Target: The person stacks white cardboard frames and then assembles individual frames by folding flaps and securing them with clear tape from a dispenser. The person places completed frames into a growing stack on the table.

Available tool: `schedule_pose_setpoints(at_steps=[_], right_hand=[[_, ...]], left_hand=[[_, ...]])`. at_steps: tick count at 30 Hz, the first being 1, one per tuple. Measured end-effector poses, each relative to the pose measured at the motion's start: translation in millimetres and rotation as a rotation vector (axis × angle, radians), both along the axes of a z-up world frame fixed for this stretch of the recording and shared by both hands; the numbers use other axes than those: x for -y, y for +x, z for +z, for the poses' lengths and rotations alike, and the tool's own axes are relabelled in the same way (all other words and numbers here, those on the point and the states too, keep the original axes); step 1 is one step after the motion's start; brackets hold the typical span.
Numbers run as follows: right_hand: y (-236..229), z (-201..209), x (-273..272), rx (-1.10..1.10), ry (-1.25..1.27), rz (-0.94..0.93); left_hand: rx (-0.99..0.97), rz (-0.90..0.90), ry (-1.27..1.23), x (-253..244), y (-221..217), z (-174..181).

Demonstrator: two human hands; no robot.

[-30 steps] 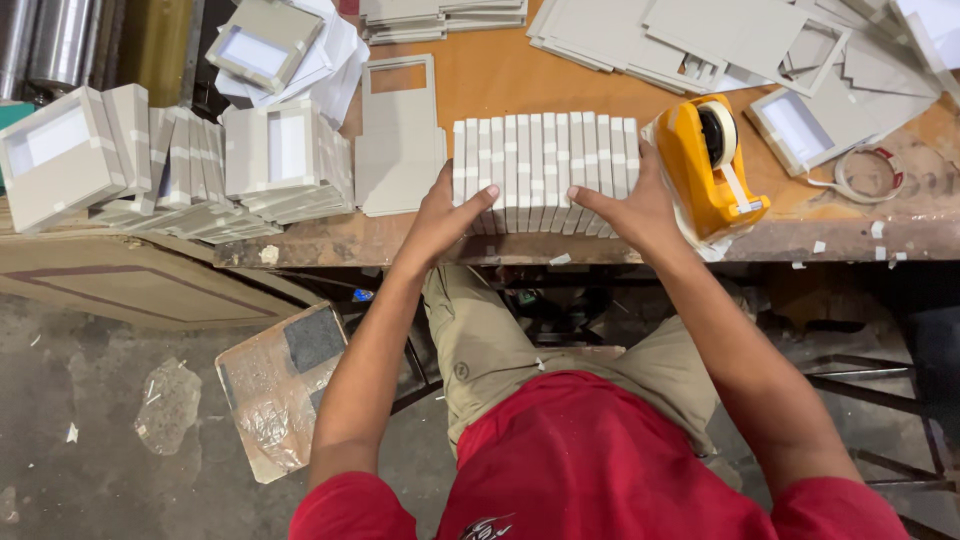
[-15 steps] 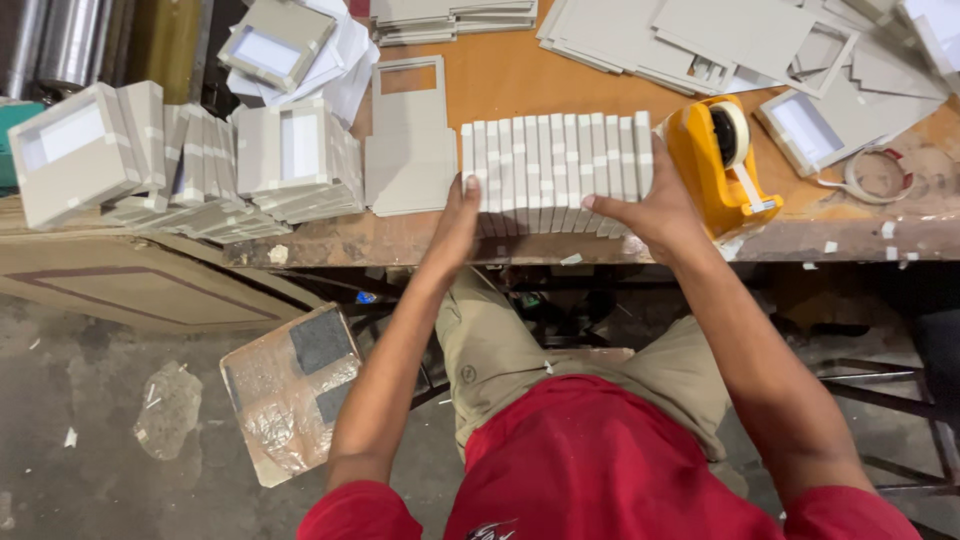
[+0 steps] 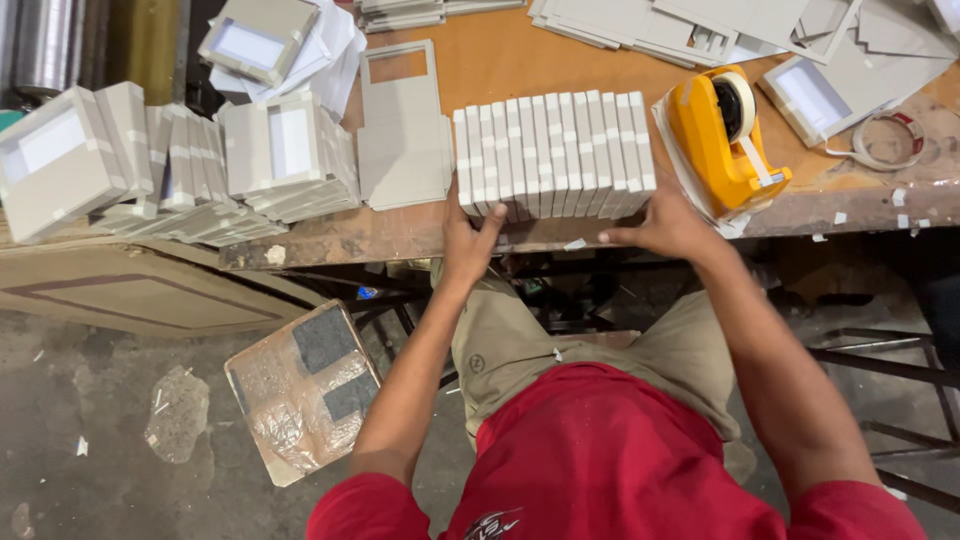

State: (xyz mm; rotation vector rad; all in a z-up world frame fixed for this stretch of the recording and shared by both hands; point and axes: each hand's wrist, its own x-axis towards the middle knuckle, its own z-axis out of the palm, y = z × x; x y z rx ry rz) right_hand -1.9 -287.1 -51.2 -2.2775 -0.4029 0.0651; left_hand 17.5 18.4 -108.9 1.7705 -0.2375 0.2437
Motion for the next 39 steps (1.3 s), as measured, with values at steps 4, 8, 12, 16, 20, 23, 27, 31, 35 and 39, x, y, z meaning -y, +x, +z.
schedule_pose_setpoints(at_steps=[4,8,12,16,20,23,27,31,35,39], right_hand=[[-6,-16,-20,0.134,0.107,-0.093],[-19,6,-36,0.189,0.075,-0.099],[-25,65,-31,0.200,-0.020,-0.126],[-17,122,-1,0.252,-0.055,-0.096],[0,152,62,0.358,-0.085,-0.146],[7,156,126,0.446,0.062,-0.093],[14,171,221,0.439,-0.148,-0.231],[40,185,303,0.683,-0.454,-0.236],[75,203,377,0.485,-0.364,-0.384],[136,233,436,0.517,-0.425,-0.290]], left_hand=[[-0.004,-0.005,-0.022,-6,1,-8],[0.023,0.013,-0.018,-18,3,2],[-0.058,-0.055,-0.280,-21,-2,27],[-0.025,0.037,-0.191,-1,12,61],[-0.063,-0.055,-0.296,48,44,93],[-0.116,-0.108,-0.143,98,74,110],[-0.151,-0.381,-0.513,194,124,125],[-0.183,-0.494,-0.454,291,173,138],[-0.567,-0.520,-0.540,395,221,147],[-0.798,-0.661,-0.725,491,286,153]])
